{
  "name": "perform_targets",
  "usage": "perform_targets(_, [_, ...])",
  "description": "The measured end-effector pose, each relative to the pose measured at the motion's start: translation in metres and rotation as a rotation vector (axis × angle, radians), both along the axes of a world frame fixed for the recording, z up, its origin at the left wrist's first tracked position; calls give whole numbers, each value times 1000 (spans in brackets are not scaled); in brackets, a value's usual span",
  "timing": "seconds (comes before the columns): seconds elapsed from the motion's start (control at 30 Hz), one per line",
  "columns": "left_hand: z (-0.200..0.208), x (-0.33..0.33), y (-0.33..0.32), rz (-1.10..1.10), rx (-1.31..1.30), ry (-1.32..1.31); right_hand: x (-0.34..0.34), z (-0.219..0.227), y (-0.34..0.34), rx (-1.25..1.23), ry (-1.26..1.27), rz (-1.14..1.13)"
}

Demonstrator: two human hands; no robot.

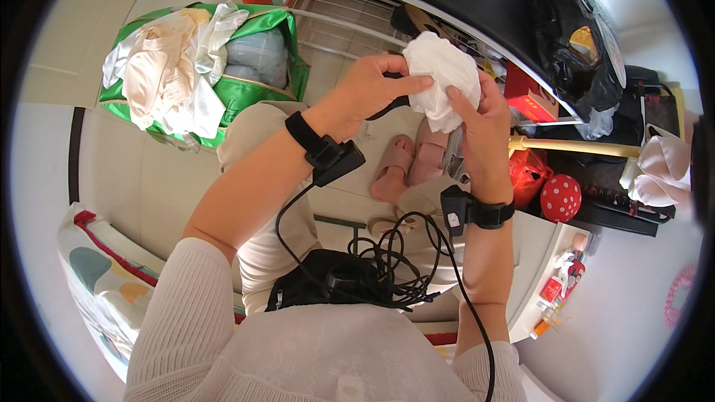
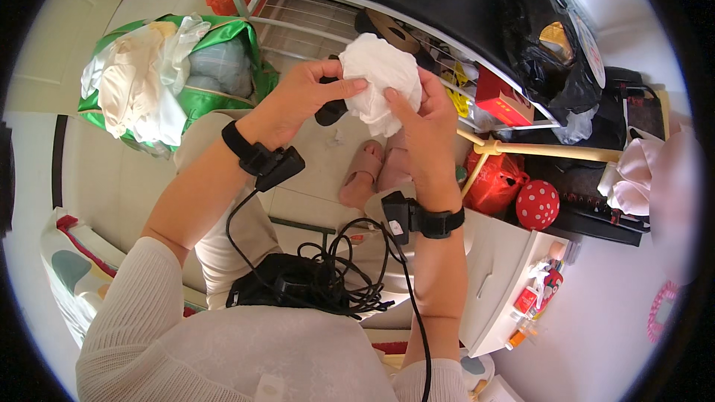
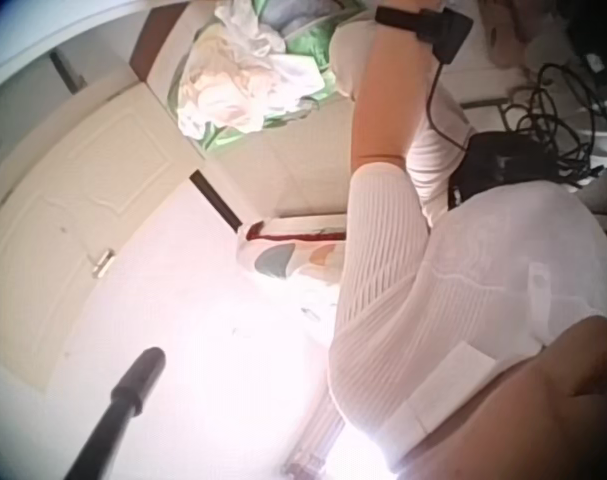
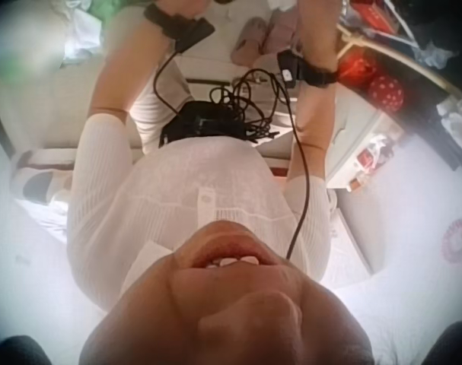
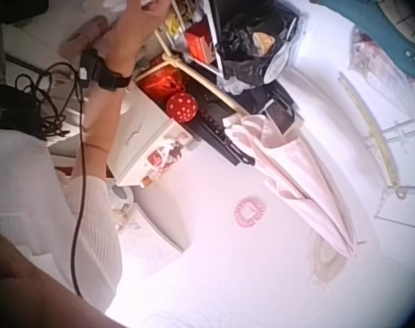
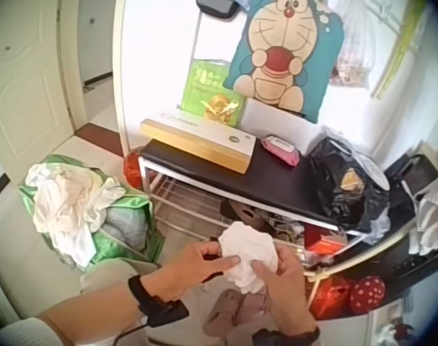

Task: The person sits on the floor and wipes a black high-heeled shoe with a white wipe. They repeatedly rub the wipe over the shoe's upper, heel, and sole, then place the shoe on a nearby shelf.

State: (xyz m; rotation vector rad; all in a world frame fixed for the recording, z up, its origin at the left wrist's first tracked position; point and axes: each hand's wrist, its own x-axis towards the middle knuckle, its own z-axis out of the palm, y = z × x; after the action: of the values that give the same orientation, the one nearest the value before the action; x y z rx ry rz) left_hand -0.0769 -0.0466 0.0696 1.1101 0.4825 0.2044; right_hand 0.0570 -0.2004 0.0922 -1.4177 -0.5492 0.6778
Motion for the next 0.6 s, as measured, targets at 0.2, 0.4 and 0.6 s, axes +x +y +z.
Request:
perform_targets(0.2, [1, 2, -5, 40, 195, 53, 10, -6, -16, 165, 96, 133])
perform_targets(0.4, [7, 3, -3, 9, 109, 29, 20, -16, -29, 34, 84, 144])
perform_targets(0.6, [1, -2, -1, 30, 88, 50, 8, -1, -22, 34, 89, 177])
